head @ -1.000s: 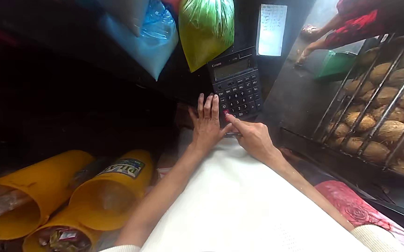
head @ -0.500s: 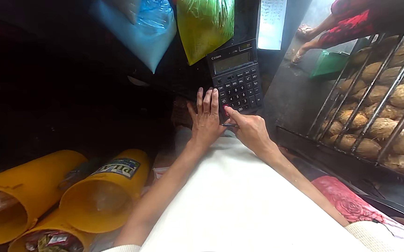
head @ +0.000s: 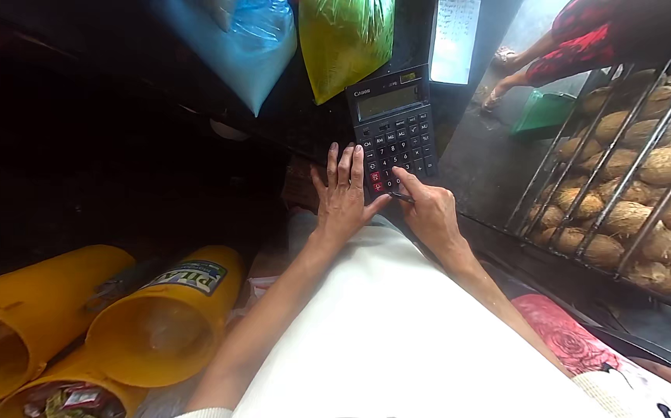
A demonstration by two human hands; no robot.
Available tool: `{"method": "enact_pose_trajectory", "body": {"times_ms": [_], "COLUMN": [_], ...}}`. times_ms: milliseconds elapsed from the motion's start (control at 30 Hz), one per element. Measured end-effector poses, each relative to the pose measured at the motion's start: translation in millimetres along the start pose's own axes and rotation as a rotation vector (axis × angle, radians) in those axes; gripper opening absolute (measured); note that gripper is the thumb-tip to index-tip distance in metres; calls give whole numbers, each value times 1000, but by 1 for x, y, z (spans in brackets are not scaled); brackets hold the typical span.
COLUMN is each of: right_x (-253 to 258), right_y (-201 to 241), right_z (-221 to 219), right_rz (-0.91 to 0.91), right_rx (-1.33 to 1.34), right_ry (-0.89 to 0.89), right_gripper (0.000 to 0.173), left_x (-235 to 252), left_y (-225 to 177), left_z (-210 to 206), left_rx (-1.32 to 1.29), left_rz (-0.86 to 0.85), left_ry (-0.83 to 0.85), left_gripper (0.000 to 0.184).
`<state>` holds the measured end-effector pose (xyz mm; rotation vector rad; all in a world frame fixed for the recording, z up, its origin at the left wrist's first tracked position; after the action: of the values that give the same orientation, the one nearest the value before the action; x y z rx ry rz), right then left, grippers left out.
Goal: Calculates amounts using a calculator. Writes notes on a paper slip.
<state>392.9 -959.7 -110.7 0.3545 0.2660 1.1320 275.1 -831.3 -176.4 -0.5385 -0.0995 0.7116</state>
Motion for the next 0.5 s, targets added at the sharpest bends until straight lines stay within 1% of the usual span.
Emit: {"method": "enact_pose_trajectory", "body": {"times_ms": [100,167,233,300,500], "right_x": [-8,-8,-7,-4,8], "right_y": [-9,-17,-26,-35,-41], "right_z": [-1,4,12,18,27], "right_rz": [-33,-39,-73,-94,-46], "right_rx": [43,77,72,48,1], "right_ry": [0,-67,-100,-94,-83], "right_gripper": [41,37,36,38,41], "left_x": [0,0,0,0,1], "left_y": [0,0,-1,0,0], "left_z": [0,1,2,1,0], "left_rx": [-19,-22,-22,-18,-14], "left_rz": [0,-2,-2,-5,-3], "left_ry": [-4,-8,-8,-19,-20], "left_gripper": [104,104,105,106,105]}}
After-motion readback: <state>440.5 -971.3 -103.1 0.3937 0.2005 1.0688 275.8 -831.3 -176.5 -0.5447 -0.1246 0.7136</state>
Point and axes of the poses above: each hand's wrist, its own x-axis towards the middle knuckle, its own z-axis out of the back of the hand, y = z × x, the point moved 2 cm from there along x, towards the middle knuckle, and after that the axes turned 11 degrees about z, right-handed, at the moved point
